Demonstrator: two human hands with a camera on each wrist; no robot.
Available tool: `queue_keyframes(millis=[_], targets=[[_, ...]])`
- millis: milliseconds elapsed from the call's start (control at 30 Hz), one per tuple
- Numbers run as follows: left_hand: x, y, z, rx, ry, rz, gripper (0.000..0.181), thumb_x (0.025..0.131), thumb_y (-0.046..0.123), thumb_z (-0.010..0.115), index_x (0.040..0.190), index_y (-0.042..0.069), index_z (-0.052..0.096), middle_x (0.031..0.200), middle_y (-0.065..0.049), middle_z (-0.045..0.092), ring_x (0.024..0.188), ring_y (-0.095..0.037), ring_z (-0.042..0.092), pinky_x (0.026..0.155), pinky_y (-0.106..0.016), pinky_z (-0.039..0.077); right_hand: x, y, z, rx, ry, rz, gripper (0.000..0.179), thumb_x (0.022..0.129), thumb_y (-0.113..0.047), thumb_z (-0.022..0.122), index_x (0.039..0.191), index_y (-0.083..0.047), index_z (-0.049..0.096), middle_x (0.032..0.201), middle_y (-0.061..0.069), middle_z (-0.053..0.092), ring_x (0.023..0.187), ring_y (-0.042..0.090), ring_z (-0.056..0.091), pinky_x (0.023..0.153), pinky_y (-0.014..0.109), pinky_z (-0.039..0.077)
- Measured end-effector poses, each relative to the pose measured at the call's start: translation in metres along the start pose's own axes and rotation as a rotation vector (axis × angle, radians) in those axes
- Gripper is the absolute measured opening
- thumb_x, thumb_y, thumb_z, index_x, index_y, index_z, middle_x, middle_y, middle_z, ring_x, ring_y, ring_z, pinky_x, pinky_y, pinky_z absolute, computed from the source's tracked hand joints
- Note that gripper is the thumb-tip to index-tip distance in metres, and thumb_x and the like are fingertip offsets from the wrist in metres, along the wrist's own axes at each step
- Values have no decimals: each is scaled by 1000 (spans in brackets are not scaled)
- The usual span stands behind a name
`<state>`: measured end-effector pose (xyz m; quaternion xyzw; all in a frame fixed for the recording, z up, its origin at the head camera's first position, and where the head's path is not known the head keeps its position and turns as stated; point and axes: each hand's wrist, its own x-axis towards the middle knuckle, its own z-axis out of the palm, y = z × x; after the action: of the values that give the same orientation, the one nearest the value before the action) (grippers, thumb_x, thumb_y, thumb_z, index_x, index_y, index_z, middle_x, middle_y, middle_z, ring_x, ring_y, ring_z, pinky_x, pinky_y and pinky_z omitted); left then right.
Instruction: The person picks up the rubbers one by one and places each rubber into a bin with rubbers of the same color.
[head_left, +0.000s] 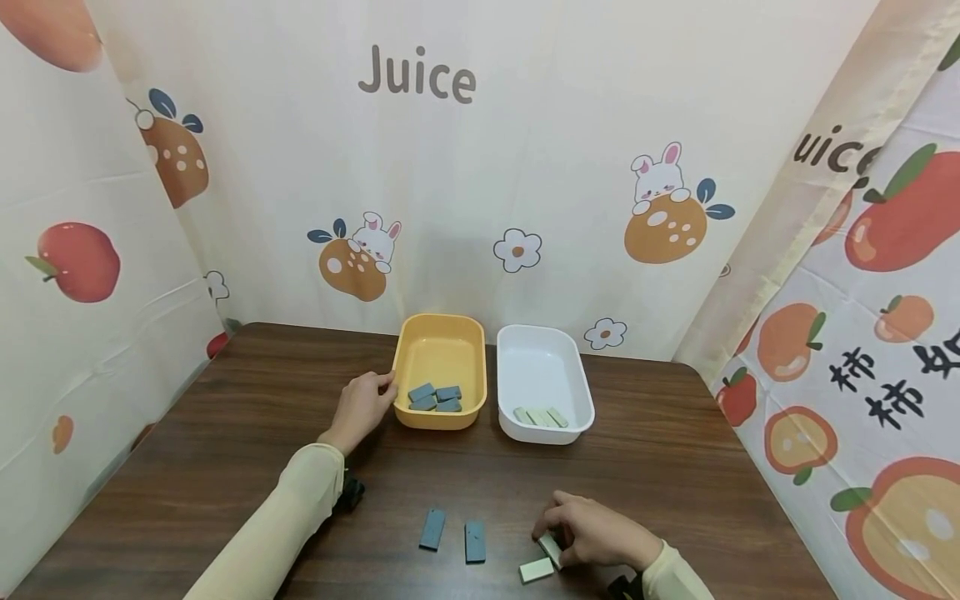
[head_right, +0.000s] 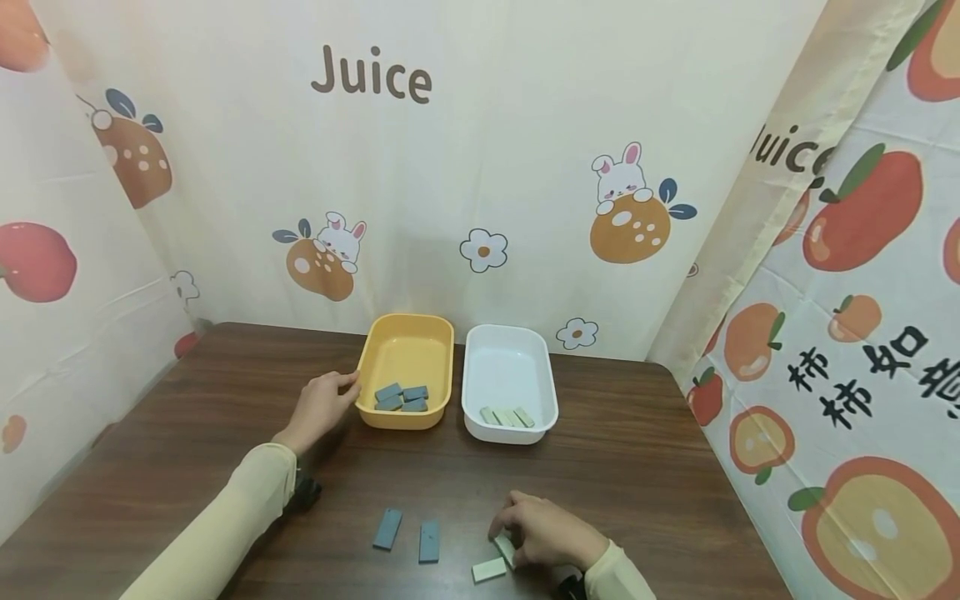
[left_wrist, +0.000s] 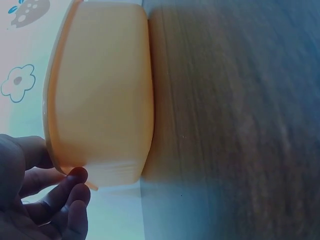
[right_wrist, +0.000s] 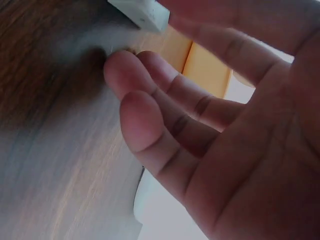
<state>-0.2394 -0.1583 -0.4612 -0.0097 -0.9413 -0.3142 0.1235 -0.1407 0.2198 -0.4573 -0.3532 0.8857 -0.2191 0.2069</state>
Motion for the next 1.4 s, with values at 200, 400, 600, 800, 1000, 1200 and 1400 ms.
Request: queue_keyframes(millis=[200, 400, 600, 800, 1000, 1200, 1400], targets=[[0, -1, 0, -1, 9, 9, 36, 93, 18, 61, 125, 2, 65, 87, -14, 66, 59, -18, 44, 55, -27, 37, 1, 3, 1, 26, 30, 12, 35, 70, -6, 80, 100, -21, 70, 84, -9, 51, 67, -2, 46, 60, 17, 41], [0, -2, 0, -1, 8, 14, 37, 93, 18, 61, 126, 3, 64, 84, -12, 65, 58, -18, 44, 54, -27, 37, 3, 2, 5, 51, 40, 7, 30, 72, -6, 76, 98, -21, 73, 82, -9, 50, 67, -2, 46, 60, 17, 41], [1, -2, 0, -4, 1, 6, 37, 93, 19, 61, 127, 3, 64, 83, -12, 64, 59, -18, 44, 55, -27, 37, 5, -3, 7, 36, 54, 39, 29, 72, -2, 73, 95, -19, 73, 80, -9, 48, 66, -2, 43, 58, 18, 40], [1, -2, 0, -10, -5, 1, 38, 93, 19, 61, 128, 3, 63, 84, -12, 64, 58, -18, 44, 54, -27, 37, 4, -3, 4, -32, 95, -4, 29, 73, 1, 71, 94, -19, 74, 77, -10, 48, 64, -3, 41, 57, 16, 39], [1, -2, 1, -22, -9, -5, 38, 94, 19, 61, 129, 3, 62, 82, -12, 63, 58, -18, 43, 54, -28, 37, 4, 2, -4, -38, 179, -59, 32, 73, 4, 67, 93, -20, 75, 79, -9, 51, 64, -3, 41, 57, 15, 39], [1, -2, 0, -31, -10, -8, 38, 94, 20, 60, 128, 4, 62, 82, -12, 62, 58, -18, 42, 54, -28, 36, 5, 5, -15, -43, 249, -64, 26, 75, 3, 67, 94, -13, 74, 83, -7, 53, 69, 0, 48, 60, 16, 43], [1, -3, 1, -34, -9, -13, 38, 94, 19, 60, 128, 3, 62, 82, -12, 63, 58, -18, 42, 54, -28, 36, 6, 7, -25, -28, 297, -37, 23, 78, 2, 68, 96, -10, 74, 84, -7, 55, 72, 1, 50, 62, 18, 44]])
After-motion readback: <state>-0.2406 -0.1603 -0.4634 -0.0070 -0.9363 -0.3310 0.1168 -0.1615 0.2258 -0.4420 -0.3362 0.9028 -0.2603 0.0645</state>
